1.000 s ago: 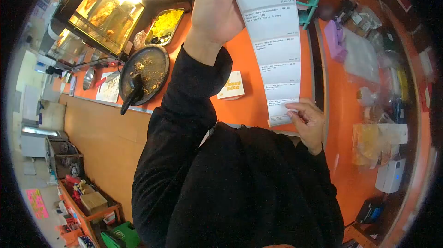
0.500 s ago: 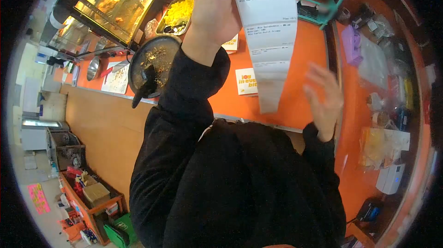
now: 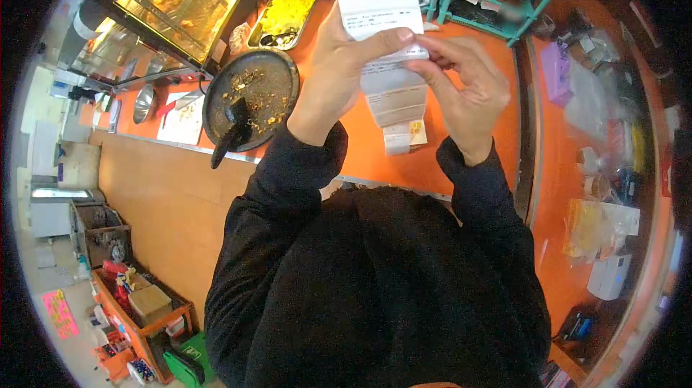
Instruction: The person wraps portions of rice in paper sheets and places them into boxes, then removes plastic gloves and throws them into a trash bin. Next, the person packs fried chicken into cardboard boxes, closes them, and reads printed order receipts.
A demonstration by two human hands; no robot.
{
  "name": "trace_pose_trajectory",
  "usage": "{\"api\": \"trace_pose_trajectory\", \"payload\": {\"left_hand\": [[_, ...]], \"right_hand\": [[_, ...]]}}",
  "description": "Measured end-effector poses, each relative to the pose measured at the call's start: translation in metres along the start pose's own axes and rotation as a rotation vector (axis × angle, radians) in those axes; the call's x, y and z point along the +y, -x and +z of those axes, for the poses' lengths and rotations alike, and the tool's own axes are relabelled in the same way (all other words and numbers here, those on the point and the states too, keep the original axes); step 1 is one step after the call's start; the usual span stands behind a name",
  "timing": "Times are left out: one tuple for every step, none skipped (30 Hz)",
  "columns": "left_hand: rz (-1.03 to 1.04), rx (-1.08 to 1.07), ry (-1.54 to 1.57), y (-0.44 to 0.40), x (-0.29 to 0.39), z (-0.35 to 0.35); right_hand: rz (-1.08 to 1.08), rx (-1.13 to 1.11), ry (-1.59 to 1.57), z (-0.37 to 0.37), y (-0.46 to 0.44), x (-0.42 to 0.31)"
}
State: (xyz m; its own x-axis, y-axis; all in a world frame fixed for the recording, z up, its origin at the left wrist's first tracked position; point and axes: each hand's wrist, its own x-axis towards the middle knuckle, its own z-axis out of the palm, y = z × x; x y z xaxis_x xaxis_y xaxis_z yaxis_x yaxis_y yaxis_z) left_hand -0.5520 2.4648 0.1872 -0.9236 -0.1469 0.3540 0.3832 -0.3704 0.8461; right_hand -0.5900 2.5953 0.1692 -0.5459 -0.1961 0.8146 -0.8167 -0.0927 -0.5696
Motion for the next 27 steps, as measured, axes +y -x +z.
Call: {"api": "trace_pose_trajectory", "payload": {"left_hand": [[0.013, 0.031, 0.041, 0.001, -0.001, -0.003], [0.011, 0.037, 0.043, 0.002, -0.003, -0.006], [0.036, 0.091, -0.013, 0.003, -0.005, -0.009], [0.061, 0.144, -0.07, 0.003, -0.008, -0.012], [0.055, 0.148, -0.068, 0.003, -0.011, -0.015], [0.096, 0.179, -0.166, 0.003, -0.015, -0.018], [0.132, 0.208, -0.264, 0.003, -0.019, -0.021], [0.116, 0.208, -0.26, 0.004, -0.024, -0.024], [0.121, 0.243, -0.298, 0.006, -0.028, -0.027], [0.126, 0.278, -0.336, 0.008, -0.033, -0.03], [0.106, 0.276, -0.33, 0.009, -0.038, -0.036], [0.107, 0.334, -0.292, 0.01, -0.043, -0.046], [0.113, 0.392, -0.255, 0.011, -0.047, -0.054], [0.084, 0.437, -0.232, 0.014, -0.05, -0.063], [0.081, 0.436, -0.231, 0.015, -0.055, -0.066], [0.065, 0.448, -0.236, 0.018, -0.059, -0.067], [0.047, 0.461, -0.243, 0.021, -0.061, -0.067], [0.019, 0.465, -0.252, 0.022, -0.062, -0.061], [0.017, 0.466, -0.254, 0.023, -0.062, -0.058], [0.032, 0.45, -0.279, 0.024, -0.062, -0.055], [0.048, 0.432, -0.303, 0.024, -0.062, -0.053], [0.079, 0.422, -0.314, 0.024, -0.059, -0.052], [0.078, 0.423, -0.312, 0.025, -0.059, -0.052], [0.094, 0.415, -0.335, 0.027, -0.059, -0.053], [0.109, 0.407, -0.36, 0.028, -0.058, -0.054], [0.105, 0.41, -0.361, 0.029, -0.058, -0.054], [0.133, 0.419, -0.374, 0.03, -0.058, -0.054]], "right_hand": [[-0.086, -0.032, 0.096, 0.003, 0.0, 0.002], [-0.083, -0.037, 0.095, 0.005, 0.0, 0.004], [-0.122, -0.047, 0.122, 0.008, 0.001, 0.008], [-0.162, -0.056, 0.15, 0.01, 0.002, 0.011], [-0.156, -0.059, 0.151, 0.013, 0.003, 0.012], [-0.105, -0.059, 0.137, 0.016, 0.004, 0.014], [-0.052, -0.058, 0.125, 0.018, 0.006, 0.016], [-0.036, -0.058, 0.13, 0.019, 0.008, 0.023], [-0.165, -0.076, 0.237, 0.02, 0.012, 0.033], [-0.295, -0.097, 0.344, 0.02, 0.018, 0.04], [-0.277, -0.102, 0.352, 0.02, 0.026, 0.043], [-0.25, -0.173, 0.351, 0.02, 0.034, 0.045], [-0.226, -0.243, 0.348, 0.021, 0.043, 0.049], [-0.069, -0.309, 0.288, 0.018, 0.054, 0.053], [-0.066, -0.309, 0.29, 0.016, 0.054, 0.057], [0.078, -0.275, 0.171, 0.016, 0.054, 0.06], [0.222, -0.24, 0.051, 0.018, 0.055, 0.06], [0.225, -0.241, 0.047, 0.023, 0.053, 0.059], [0.214, -0.225, 0.073, 0.029, 0.048, 0.055], [0.202, -0.209, 0.101, 0.034, 0.045, 0.053], [0.202, -0.207, 0.104, 0.038, 0.045, 0.053], [0.207, -0.205, 0.048, 0.041, 0.045, 0.054], [0.213, -0.204, -0.01, 0.042, 0.046, 0.055], [0.215, -0.206, -0.01, 0.043, 0.047, 0.056], [0.195, -0.199, -0.002, 0.044, 0.048, 0.058], [0.176, -0.191, 0.007, 0.045, 0.05, 0.058], [0.18, -0.19, 0.006, 0.045, 0.053, 0.06]]}}
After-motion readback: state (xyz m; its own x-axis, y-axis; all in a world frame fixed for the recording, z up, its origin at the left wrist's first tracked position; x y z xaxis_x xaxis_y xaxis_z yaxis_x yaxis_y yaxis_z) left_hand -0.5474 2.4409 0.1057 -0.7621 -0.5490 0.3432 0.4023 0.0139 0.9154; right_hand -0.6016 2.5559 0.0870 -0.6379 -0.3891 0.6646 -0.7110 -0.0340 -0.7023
